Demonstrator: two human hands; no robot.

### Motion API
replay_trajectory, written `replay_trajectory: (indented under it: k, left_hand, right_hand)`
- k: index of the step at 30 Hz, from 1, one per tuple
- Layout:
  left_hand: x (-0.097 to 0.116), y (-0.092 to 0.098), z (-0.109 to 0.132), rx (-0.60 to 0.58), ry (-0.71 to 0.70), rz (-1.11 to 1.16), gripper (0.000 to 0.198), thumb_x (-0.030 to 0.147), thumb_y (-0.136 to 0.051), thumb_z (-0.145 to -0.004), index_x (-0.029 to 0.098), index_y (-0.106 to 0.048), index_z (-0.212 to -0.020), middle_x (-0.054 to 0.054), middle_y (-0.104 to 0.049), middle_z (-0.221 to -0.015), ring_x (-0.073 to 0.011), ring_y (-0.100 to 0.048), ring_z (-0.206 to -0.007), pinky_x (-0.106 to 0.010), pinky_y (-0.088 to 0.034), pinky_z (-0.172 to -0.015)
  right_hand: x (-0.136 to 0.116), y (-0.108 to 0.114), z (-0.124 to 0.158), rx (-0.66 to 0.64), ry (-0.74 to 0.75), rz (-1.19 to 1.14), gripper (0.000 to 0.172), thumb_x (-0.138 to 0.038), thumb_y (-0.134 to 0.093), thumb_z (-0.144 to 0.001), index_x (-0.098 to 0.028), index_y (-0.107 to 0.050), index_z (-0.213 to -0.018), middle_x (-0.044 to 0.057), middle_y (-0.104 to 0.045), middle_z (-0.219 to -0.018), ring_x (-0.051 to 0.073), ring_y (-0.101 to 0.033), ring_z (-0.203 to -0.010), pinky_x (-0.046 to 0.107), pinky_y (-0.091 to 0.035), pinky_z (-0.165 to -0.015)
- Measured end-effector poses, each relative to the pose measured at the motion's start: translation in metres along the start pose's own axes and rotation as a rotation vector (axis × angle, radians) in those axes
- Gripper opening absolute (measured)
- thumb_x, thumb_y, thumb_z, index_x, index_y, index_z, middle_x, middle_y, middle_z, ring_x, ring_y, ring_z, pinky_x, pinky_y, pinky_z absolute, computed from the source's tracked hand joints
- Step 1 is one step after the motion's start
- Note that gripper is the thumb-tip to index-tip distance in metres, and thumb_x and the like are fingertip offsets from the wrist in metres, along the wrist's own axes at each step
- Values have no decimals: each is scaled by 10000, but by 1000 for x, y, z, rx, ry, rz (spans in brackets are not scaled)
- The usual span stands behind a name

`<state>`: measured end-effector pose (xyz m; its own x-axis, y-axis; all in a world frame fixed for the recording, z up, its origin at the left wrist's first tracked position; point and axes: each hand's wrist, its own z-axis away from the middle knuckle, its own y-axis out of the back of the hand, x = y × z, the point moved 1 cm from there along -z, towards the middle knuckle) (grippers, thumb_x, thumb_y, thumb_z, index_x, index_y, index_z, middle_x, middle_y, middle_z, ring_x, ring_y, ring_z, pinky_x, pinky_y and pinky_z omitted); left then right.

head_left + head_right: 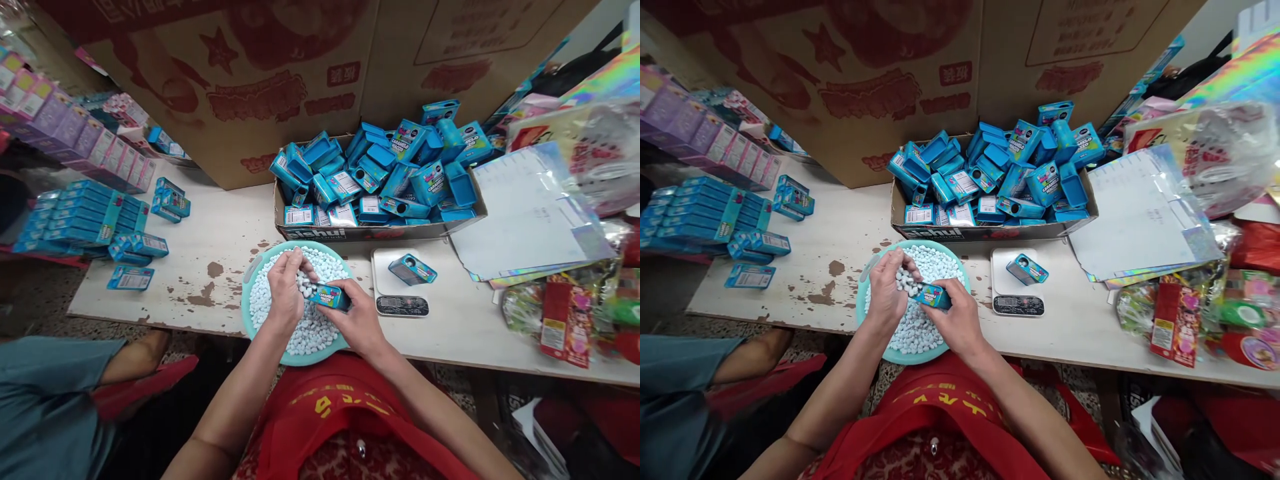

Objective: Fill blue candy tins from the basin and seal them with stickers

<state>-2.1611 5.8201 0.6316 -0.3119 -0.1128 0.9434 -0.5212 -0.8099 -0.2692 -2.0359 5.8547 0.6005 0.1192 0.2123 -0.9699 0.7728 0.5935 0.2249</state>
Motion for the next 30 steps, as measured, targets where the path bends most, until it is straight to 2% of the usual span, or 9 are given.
replay_trajectory:
  k: [3,7,13,16,20,24,27,30]
  left_hand:
    - [3,-2,4,-27,14,3,277,379,-601,-785,159,-507,-644,31,-508,-539,-81,-512,-458,-198,-408,-455]
    - [5,-4,10,-53,-51,-8,268,375,-578,-804,168,-503,-652,38,-485,-481,-95,-518,-459,-216,-435,-495]
    - [4,-1,11,21,-84,-7,231,332,-614,-771,164,-511,-649,35,-493,-553,-80,-495,-489,-215,-442,-510]
    - [3,0,12,4,-138,-25,222,335,-597,-782,170,-509,-662,34,-502,-560,-86,-511,-504,-231,-460,-554]
    - [-1,-1,14,24,-118,-41,225,320,-603,-776,166,-500,-648,34,-497,-562,-75,-490,-482,-210,-424,-511]
    - [1,-2,17,-35,-152,-51,200,303,-586,-797,167,-515,-668,28,-515,-577,-69,-477,-459,-201,-388,-468]
    - [2,-5,19,-88,-115,-60,202,298,-591,-793,164,-517,-661,26,-518,-578,-60,-451,-432,-195,-367,-438]
    - [7,-7,19,-122,-31,-47,185,288,-602,-780,161,-524,-672,31,-502,-554,-52,-423,-412,-184,-331,-407]
  right_hand:
    - [-1,-1,-1,-2,-14,-11,249,-205,-685,-702,-218,-596,-934,15,-619,-893,186,-587,-845,295,-450,-756]
    - [-5,-2,0,6,-10,-45,231,-208,-678,-713,-222,-599,-930,10,-617,-896,179,-585,-844,297,-448,-767]
    - [-4,-5,4,27,2,-70,242,-197,-677,-713,-222,-589,-937,11,-611,-908,177,-583,-866,297,-450,-779]
    - [-4,-7,3,28,33,-81,247,-195,-660,-727,-227,-582,-959,19,-610,-940,182,-575,-898,308,-445,-811]
    - [-3,-9,3,29,-58,-72,241,-186,-670,-697,-220,-585,-920,11,-605,-901,183,-573,-863,307,-443,-784]
    - [-6,-6,7,-8,-68,-101,249,-188,-673,-698,-213,-586,-930,11,-599,-906,180,-570,-871,300,-437,-784]
    - [-3,-5,10,-11,-80,-128,252,-187,-682,-683,-203,-588,-916,11,-598,-892,179,-569,-859,300,-437,-778]
    - [4,-4,12,-11,-173,-191,276,-217,-719,-648,-198,-585,-889,2,-603,-854,180,-572,-824,307,-448,-763]
